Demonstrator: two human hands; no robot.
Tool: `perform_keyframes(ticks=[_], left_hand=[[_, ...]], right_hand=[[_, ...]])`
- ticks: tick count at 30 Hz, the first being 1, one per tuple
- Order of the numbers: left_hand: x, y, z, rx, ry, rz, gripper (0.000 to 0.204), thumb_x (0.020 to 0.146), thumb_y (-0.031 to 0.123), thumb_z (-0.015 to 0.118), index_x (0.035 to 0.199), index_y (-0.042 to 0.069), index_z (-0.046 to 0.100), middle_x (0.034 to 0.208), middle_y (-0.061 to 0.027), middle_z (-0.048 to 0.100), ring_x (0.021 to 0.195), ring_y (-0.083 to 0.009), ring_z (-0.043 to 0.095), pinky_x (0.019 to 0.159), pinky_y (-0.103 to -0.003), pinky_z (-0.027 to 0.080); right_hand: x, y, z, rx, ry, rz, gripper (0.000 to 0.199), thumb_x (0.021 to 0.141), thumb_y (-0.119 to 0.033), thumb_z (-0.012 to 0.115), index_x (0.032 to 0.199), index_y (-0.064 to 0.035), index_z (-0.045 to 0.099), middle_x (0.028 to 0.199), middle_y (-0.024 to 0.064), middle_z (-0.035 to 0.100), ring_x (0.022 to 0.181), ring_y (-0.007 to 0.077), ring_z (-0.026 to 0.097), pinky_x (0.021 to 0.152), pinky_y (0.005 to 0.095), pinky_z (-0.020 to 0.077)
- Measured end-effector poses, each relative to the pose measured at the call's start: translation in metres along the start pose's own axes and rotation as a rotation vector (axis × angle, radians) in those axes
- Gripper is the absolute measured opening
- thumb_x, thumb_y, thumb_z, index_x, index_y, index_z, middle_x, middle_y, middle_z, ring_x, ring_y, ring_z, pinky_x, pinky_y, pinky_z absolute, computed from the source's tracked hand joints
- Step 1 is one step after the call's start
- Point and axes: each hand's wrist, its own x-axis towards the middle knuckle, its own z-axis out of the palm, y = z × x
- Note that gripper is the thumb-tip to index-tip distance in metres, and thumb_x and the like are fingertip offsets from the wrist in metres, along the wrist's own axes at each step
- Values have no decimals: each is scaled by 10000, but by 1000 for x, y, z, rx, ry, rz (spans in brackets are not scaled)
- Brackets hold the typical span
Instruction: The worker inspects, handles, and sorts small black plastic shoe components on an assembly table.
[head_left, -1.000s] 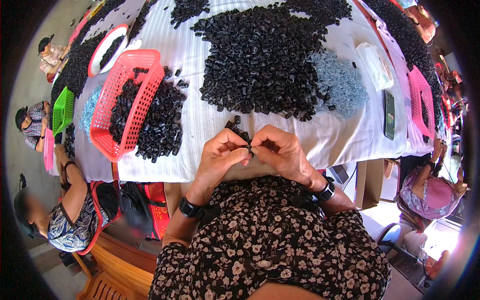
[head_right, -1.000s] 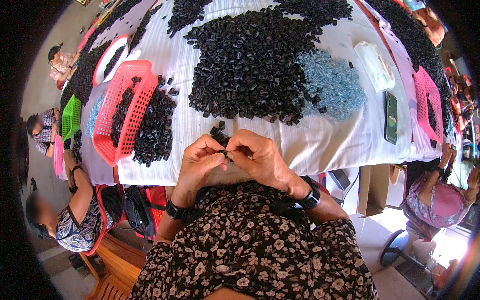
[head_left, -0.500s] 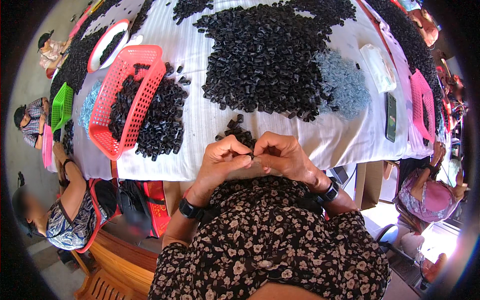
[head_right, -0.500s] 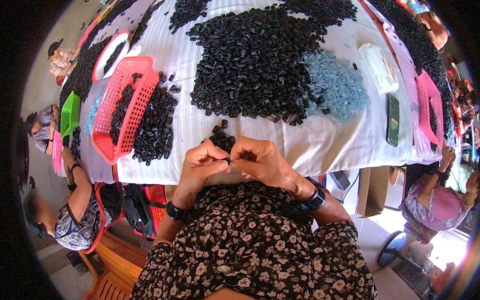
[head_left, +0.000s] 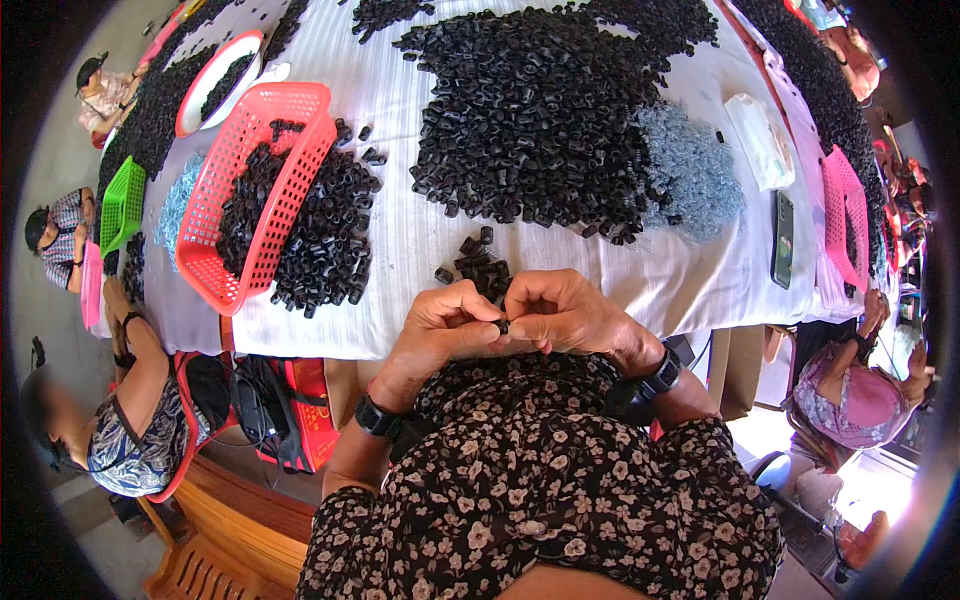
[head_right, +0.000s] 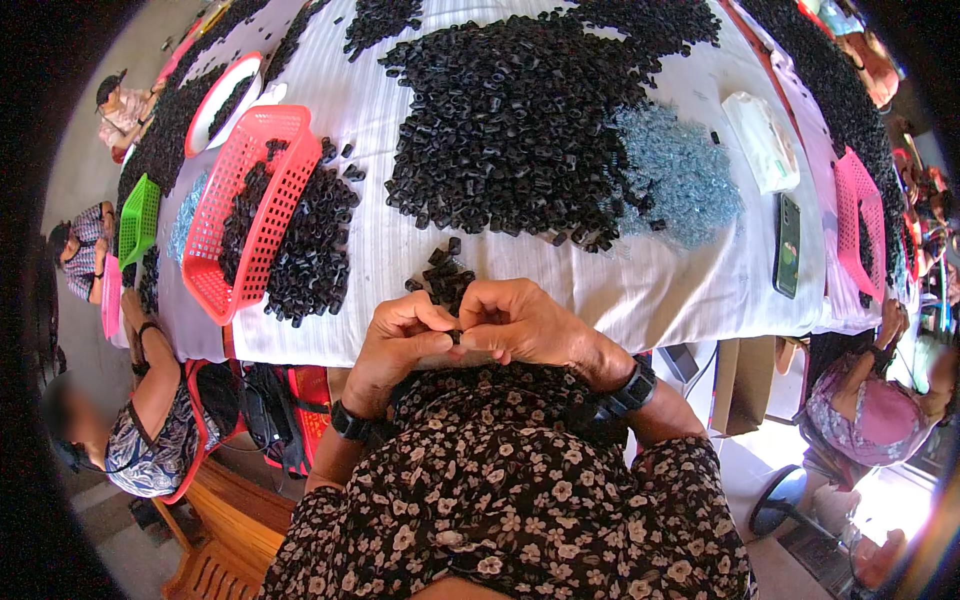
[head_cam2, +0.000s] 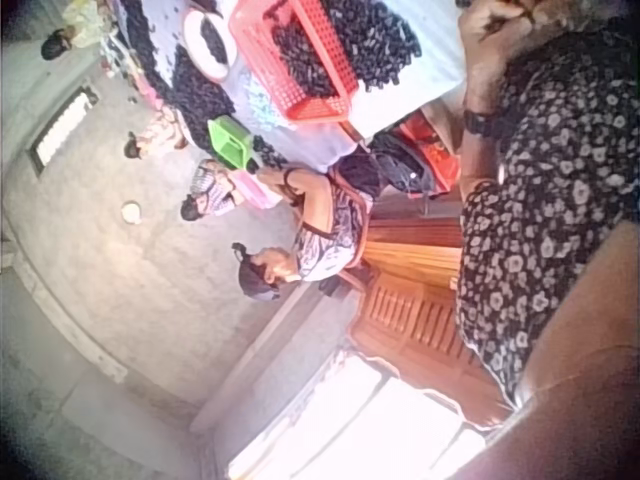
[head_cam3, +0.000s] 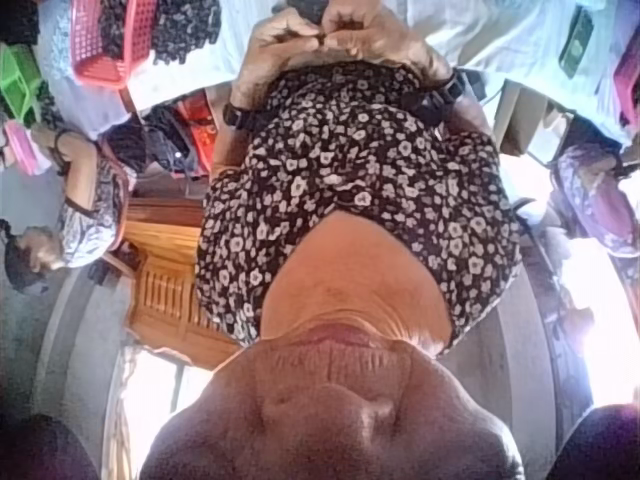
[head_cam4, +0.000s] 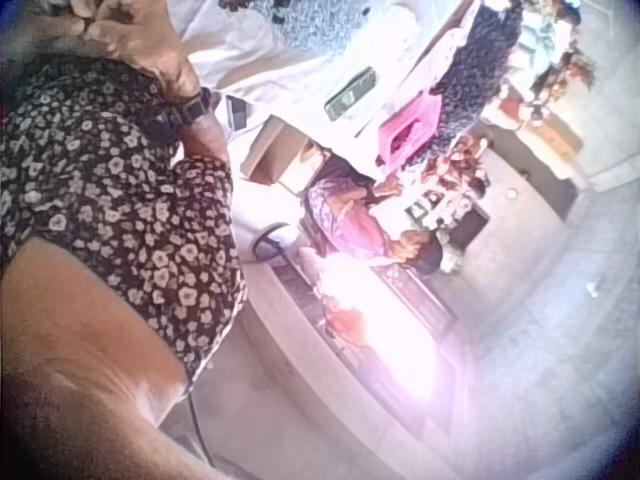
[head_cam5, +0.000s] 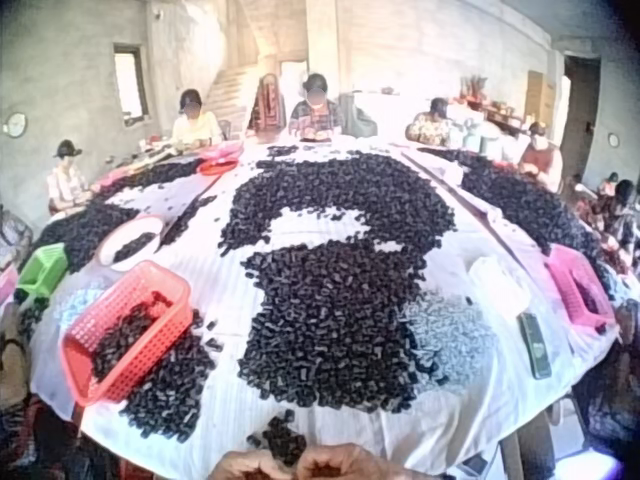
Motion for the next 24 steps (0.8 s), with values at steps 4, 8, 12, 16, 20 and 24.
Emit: perform_keyframes(ticks=[4, 8, 12, 16, 20, 24], left_hand=[[1, 2, 2, -48, 12, -94, 95, 787, -53, 646, 860, -6, 609, 860, -67, 621, 738, -157, 649, 684, -262, 546], [0, 2, 3, -62, -5, -102, 82, 797, -45, 644, 858, -3, 610, 840, -48, 606, 740, -149, 647, 682, -259, 541], [-1, -7, -2, 140, -9, 19, 90, 800, -45, 644, 870, 3, 613, 838, -45, 610, 755, -139, 644, 690, -254, 531], [-1, -5, 2, 64, -3, 77, 99, 810, -35, 646, 896, 2, 611, 854, -43, 618, 757, -117, 635, 687, -235, 518], [-2, 2, 4, -98, -28, -23, 67, 836, -3, 635, 891, 4, 597, 839, -61, 630, 727, -119, 633, 648, -232, 518], [-3, 0, -2, -131, -78, -83, 93, 819, 21, 651, 864, 0, 573, 816, -92, 634, 674, -148, 632, 603, -261, 529]], right_hand=[[-3, -1, 4, -108, 69, -80, 98, 858, -82, 625, 836, -24, 549, 654, -24, 520, 560, 28, 456, 476, 188, 348], [-2, 3, 3, -300, 84, -175, 79, 845, -42, 612, 826, -21, 538, 642, -29, 498, 562, 28, 443, 482, 194, 339], [0, 1, 1, -139, 42, -27, 99, 844, -56, 631, 824, -22, 540, 648, -31, 495, 576, 24, 449, 491, 187, 341], [-2, 5, 2, 21, 69, -48, 126, 846, -79, 657, 828, -24, 545, 684, -26, 505, 603, 23, 463, 504, 180, 354], [-4, 3, 7, -38, 65, -178, 98, 853, -59, 652, 853, -26, 560, 745, -16, 522, 634, 42, 490, 554, 198, 404], [-3, -1, 9, -29, -6, -245, 79, 854, -35, 641, 864, -24, 564, 768, -8, 526, 674, 65, 517, 622, 222, 434]])
